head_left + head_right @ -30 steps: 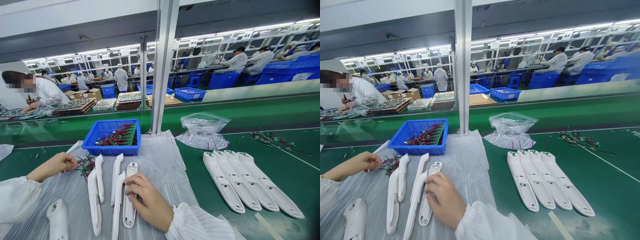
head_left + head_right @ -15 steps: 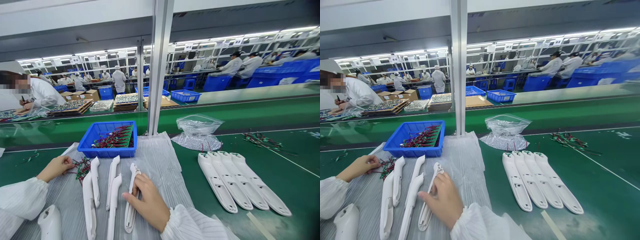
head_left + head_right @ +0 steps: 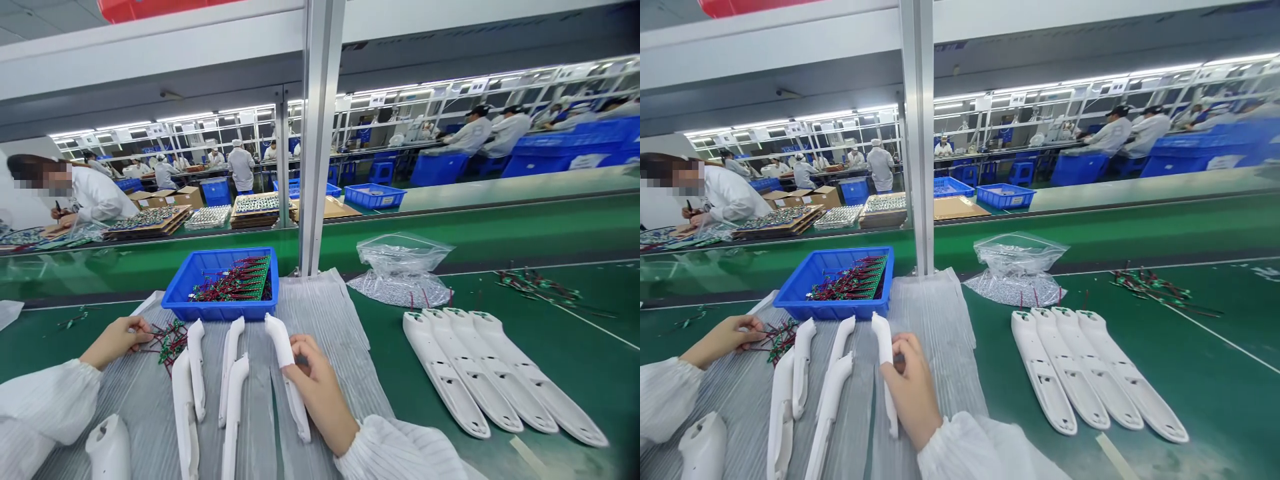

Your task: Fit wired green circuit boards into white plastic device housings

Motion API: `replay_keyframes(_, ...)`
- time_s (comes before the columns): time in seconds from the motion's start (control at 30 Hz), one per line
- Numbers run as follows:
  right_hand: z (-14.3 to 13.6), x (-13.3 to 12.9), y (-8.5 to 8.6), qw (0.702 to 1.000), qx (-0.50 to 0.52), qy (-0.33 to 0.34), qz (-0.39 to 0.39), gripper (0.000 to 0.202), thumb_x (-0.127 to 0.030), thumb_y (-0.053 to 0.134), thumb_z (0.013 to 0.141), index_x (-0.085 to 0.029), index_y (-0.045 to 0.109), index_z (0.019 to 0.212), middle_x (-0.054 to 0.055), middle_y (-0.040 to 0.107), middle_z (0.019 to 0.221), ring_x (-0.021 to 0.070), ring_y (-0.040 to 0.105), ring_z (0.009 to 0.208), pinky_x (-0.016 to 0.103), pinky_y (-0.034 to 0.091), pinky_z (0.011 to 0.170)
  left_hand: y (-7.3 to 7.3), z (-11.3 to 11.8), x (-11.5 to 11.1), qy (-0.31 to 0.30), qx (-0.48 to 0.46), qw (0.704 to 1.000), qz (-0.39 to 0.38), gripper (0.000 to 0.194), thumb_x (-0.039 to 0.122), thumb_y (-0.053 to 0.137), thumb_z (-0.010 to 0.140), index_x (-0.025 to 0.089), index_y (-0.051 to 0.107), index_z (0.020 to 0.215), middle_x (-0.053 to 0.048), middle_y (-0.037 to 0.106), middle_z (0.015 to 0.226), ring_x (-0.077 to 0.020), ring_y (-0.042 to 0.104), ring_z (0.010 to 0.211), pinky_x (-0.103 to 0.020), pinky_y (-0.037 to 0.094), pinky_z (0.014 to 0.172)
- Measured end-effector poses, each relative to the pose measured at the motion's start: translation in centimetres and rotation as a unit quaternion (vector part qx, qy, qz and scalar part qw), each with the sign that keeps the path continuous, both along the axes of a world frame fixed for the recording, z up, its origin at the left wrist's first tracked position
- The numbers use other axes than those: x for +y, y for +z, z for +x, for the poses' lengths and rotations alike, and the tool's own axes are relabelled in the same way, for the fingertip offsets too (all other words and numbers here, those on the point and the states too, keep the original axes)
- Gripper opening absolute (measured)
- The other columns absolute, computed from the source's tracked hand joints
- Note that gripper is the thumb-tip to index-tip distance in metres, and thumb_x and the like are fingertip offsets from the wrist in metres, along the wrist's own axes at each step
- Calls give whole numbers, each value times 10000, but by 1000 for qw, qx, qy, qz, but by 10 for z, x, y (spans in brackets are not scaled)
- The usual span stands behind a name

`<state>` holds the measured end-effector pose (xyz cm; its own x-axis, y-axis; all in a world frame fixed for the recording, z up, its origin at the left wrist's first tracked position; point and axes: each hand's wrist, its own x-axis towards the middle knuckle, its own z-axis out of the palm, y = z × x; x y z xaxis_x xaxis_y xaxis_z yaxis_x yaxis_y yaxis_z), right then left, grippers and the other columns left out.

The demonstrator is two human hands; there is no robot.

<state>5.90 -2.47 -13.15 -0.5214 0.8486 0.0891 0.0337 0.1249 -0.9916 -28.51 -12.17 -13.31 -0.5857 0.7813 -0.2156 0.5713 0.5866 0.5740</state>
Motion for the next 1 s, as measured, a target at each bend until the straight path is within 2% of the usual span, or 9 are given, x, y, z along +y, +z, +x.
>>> replay_keyframes(0.17, 0, -1, 3, 999, 33, -24, -30, 58, -197, 439, 595, -187, 385, 576, 54, 421, 921, 191, 432, 847, 279, 383, 650, 16, 0, -12, 28, -45, 998, 44, 323, 444, 642, 559, 172, 467, 565, 84, 403, 434, -80, 368, 440, -168, 281, 439)
replay_keyframes(0.43, 3, -3, 6, 996, 50, -3, -79, 28, -196, 450, 634, -180, 435, 617, 47, 449, 976, 171, 456, 833, 276, 365, 683, 41, 4, -33, 86, -147, 983, 73, 274, 413, 631, 587, 188, 566, 729, 70, 538, 530, -89, 494, 548, -172, 404, 576)
replay_keyframes(0.6, -1, 2, -5, 994, 59, -11, -91, 63, -242, 468, 600, -179, 466, 606, 44, 459, 975, 178, 438, 820, 272, 357, 668, 49, 21, -35, 125, -259, 954, 84, 249, 337, 690, 543, 175, 596, 707, 61, 567, 552, -82, 516, 558, -167, 424, 574)
replay_keyframes(0.73, -4, 6, -15, 994, 66, -12, -88, 79, -258, 468, 595, -181, 479, 604, 41, 468, 959, 170, 436, 781, 264, 347, 639, 50, 32, -36, 95, -270, 954, 90, 232, 318, 688, 529, 184, 592, 691, 59, 569, 552, -95, 530, 569, -181, 439, 594)
replay_keyframes(0.83, -4, 6, -15, 993, 70, -17, -91, 76, -257, 479, 578, -181, 475, 580, 38, 475, 926, 169, 444, 768, 260, 343, 627, 55, 42, -36, 84, -263, 957, 88, 197, 296, 685, 540, 186, 590, 673, 52, 577, 566, -102, 530, 586, -188, 442, 612)
replay_keyframes(0.9, -3, 4, -11, 991, 82, -8, -106, 81, -259, 485, 572, -178, 493, 574, 33, 480, 898, 173, 463, 773, 262, 346, 635, 63, 54, -35, 78, -283, 951, 96, 160, 259, 680, 569, 191, 592, 684, 57, 571, 588, -93, 521, 600, -190, 438, 638)
replay_keyframes(1.0, 0, 0, 0, 970, 136, 37, -196, 127, -251, 471, 575, -178, 541, 651, 29, 521, 856, 194, 520, 810, 282, 364, 697, 81, 82, -31, 56, -326, 938, 107, 130, 238, 684, 578, 211, 598, 671, 67, 545, 624, -83, 506, 616, -187, 430, 652)
